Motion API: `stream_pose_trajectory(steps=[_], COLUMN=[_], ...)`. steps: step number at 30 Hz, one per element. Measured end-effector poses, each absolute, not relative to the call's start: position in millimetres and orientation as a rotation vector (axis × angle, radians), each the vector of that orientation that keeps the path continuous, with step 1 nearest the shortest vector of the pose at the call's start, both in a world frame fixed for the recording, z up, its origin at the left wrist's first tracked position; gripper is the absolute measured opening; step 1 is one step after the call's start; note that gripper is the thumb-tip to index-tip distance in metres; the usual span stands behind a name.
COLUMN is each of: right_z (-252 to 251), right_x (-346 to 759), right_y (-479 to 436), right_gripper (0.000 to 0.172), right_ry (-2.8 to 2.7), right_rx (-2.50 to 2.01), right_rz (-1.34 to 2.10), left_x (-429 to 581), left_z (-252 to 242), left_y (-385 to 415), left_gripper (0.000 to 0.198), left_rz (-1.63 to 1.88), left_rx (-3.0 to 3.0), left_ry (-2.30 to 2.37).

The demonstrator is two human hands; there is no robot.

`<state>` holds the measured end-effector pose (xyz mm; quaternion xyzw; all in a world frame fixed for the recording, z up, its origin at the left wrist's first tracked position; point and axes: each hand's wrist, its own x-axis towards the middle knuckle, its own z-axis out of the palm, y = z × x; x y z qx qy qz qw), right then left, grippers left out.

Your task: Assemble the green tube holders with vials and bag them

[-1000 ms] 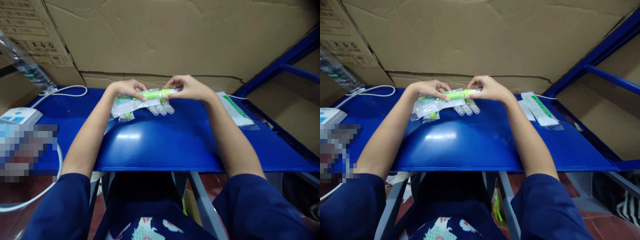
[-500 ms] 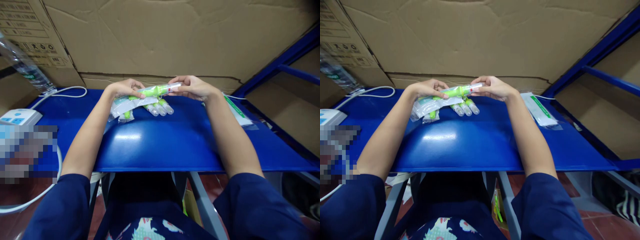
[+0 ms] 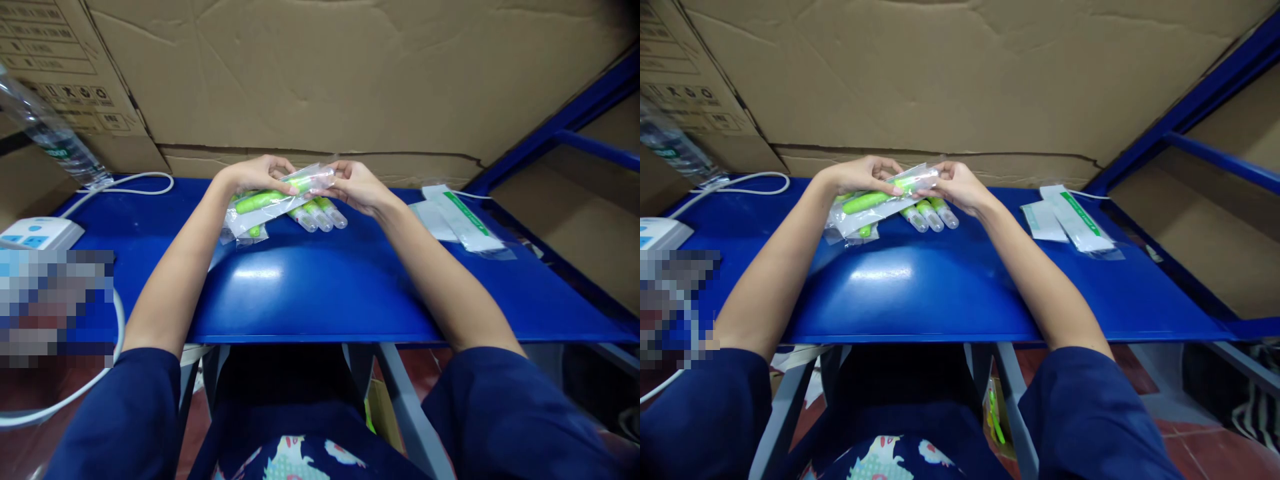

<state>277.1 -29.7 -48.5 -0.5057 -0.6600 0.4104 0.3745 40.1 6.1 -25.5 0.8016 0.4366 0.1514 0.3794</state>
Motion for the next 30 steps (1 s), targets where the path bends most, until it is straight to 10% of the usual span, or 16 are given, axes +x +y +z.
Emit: stream_pose_trajectory(steps=[15,24,30], right_z=[-74.9,-76.5,-82.9], right_x=[267.6,266.7,271.6], right_y=[-18.2,-13.7,-1.3], right_gripper=[0.027,0.021,0.055], right_ry=[-1.39,-1.486,-1.385], right_rx=[-0.968,-0.989,-1.059], right_rz=[1.393,1.279,1.048], left_x=[48.3,59.0,71.9], left_z=[-34.8,-42.6,-60.3], left_y=[10.3,7.5,15.1], left_gripper=[0.023,0.029,0.043], left_rz=[0.444,0.538,0.82], left_rx=[2.09,1.945,1.748], left_ry=[1.055,0.991,0.968])
